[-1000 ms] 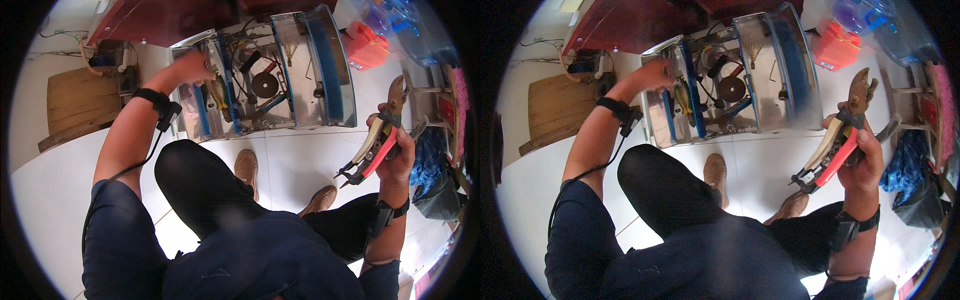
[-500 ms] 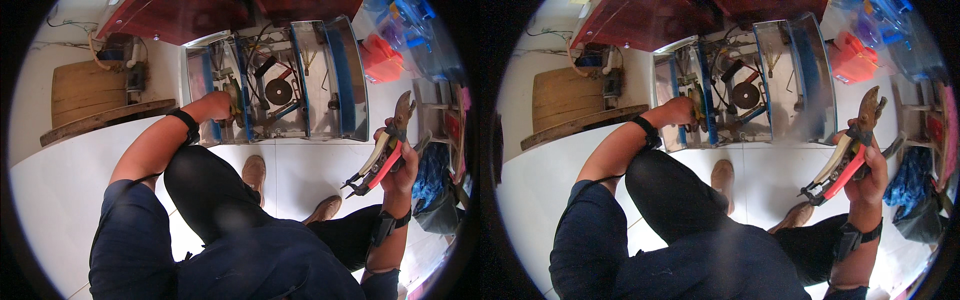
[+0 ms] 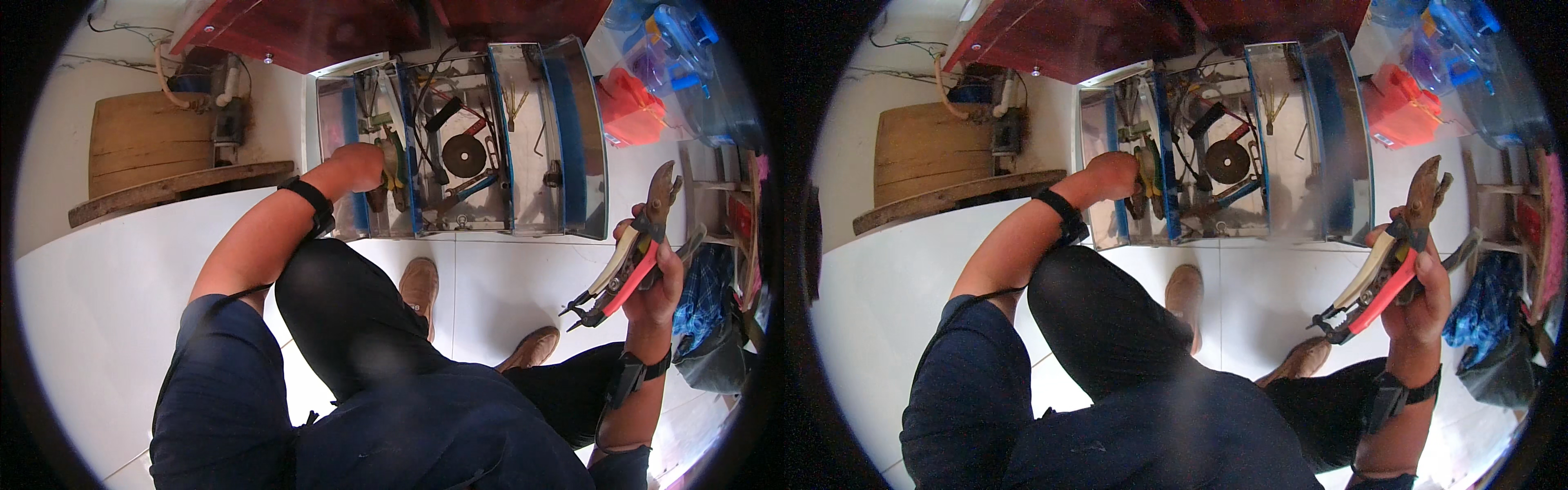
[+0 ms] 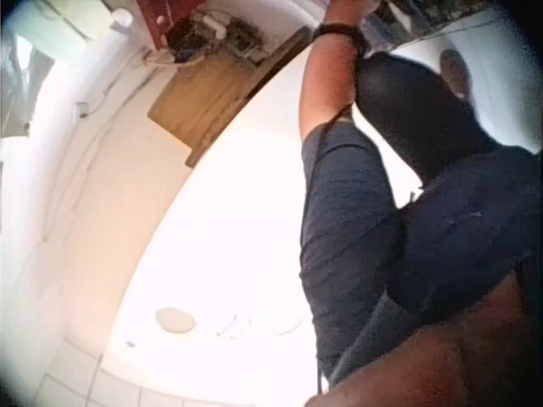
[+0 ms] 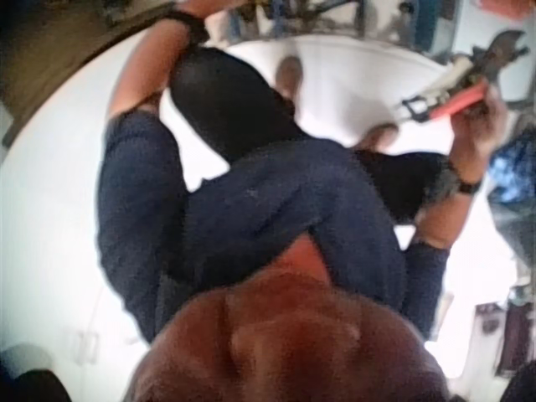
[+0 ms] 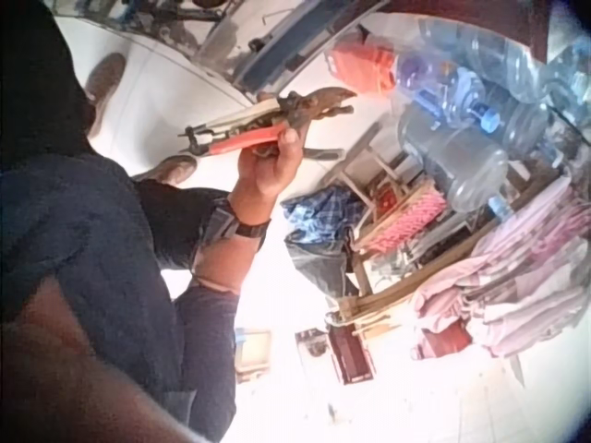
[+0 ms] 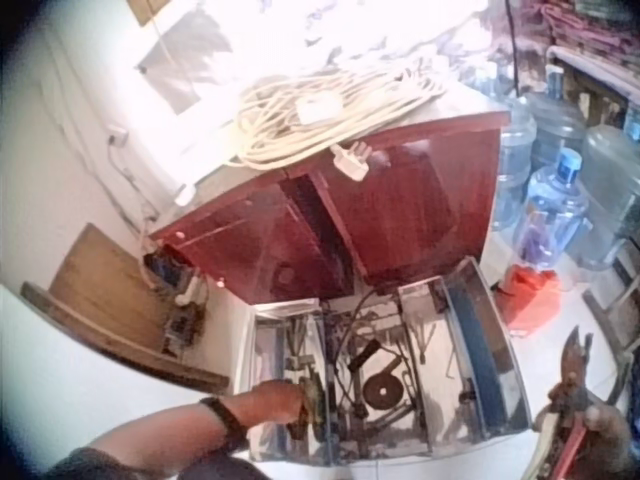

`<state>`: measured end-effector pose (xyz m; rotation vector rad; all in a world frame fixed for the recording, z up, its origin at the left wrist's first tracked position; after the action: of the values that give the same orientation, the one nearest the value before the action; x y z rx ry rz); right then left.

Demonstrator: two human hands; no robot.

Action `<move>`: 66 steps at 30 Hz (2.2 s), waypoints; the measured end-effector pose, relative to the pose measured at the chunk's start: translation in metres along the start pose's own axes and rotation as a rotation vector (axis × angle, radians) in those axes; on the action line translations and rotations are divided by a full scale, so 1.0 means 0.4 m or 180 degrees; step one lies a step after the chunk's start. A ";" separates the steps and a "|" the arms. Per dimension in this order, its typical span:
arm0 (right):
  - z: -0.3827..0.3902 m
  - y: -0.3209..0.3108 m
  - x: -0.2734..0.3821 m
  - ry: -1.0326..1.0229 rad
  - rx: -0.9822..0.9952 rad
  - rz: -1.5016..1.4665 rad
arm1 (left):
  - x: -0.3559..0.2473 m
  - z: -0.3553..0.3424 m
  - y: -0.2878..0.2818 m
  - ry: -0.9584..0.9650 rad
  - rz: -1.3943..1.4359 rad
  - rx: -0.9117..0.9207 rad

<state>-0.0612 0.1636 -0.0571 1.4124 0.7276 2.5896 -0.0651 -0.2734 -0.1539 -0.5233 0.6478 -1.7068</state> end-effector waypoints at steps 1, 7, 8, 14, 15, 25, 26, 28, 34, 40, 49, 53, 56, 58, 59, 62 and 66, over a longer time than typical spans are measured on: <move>0.000 0.001 0.001 0.0002 0.0024 -0.0004 | 0.003 0.000 -0.002 -0.0026 -0.0031 0.0010; 0.002 0.003 0.002 -0.0005 -0.0158 0.0032 | 0.027 -0.009 -0.014 -0.0099 -0.0092 -0.0312; 0.003 0.002 0.002 0.0003 -0.0131 0.0028 | 0.035 -0.016 -0.027 -0.0121 -0.0057 -0.0515; 0.002 0.007 0.005 0.0044 -0.0076 0.0016 | 0.085 -0.063 -0.092 -0.0250 0.0655 -0.1815; 0.002 0.007 0.004 0.0040 -0.0109 0.0021 | 0.083 -0.070 -0.100 -0.0221 0.0812 -0.1954; 0.003 -0.005 -0.003 0.0043 -0.0098 -0.0079 | 0.083 -0.131 -0.072 -0.0664 0.1603 -0.1885; 0.002 -0.004 -0.004 0.0034 -0.0113 -0.0110 | 0.082 -0.130 -0.075 -0.0685 0.1708 -0.1893; 0.001 -0.001 -0.004 0.0071 -0.0121 -0.0153 | 0.086 -0.128 -0.074 -0.0733 0.1891 -0.1863; 0.005 0.004 0.000 0.0125 -0.0131 -0.0107 | 0.106 -0.138 -0.058 -0.0757 0.2188 -0.1828; 0.004 0.005 0.000 0.0121 -0.0177 -0.0090 | 0.096 -0.127 -0.060 -0.0619 0.1917 -0.1513; 0.012 0.005 0.013 0.0048 -0.0118 -0.0059 | 0.005 -0.058 -0.244 -0.0158 0.1187 -0.2693; 0.018 0.008 0.022 -0.0005 -0.0122 -0.0069 | -0.162 -0.102 -0.353 0.0668 0.0521 -0.2711; 0.026 0.005 0.030 -0.0010 -0.0184 -0.0079 | -0.285 -0.178 -0.389 0.1211 -0.0104 -0.2561; 0.038 0.005 0.034 -0.0007 -0.0220 -0.0082 | -0.345 -0.230 -0.396 0.1419 -0.0615 -0.2389; 0.046 0.006 0.037 -0.0012 -0.0261 -0.0064 | -0.356 -0.246 -0.399 0.1446 -0.0641 -0.2546; 0.040 0.017 0.035 -0.0014 -0.0447 0.0064 | -0.356 -0.339 -0.382 0.1233 -0.0704 -0.2590; 0.070 -0.001 0.040 -0.0042 -0.0413 -0.0117 | -0.380 -0.384 -0.395 0.1343 -0.0416 -0.2604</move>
<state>-0.0473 0.1788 -0.0324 1.3639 0.5667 2.5459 -0.2460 -0.0764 -0.1640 -0.7814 1.6756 -1.6381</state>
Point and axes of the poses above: each hand's wrist, its own z-axis away from the middle knuckle, its own y-axis out of the palm, x = y × z, the point moved 5 cm from there along -z, towards the middle knuckle, and after that the axes turned 8 degrees about y, right-handed, at the moved point
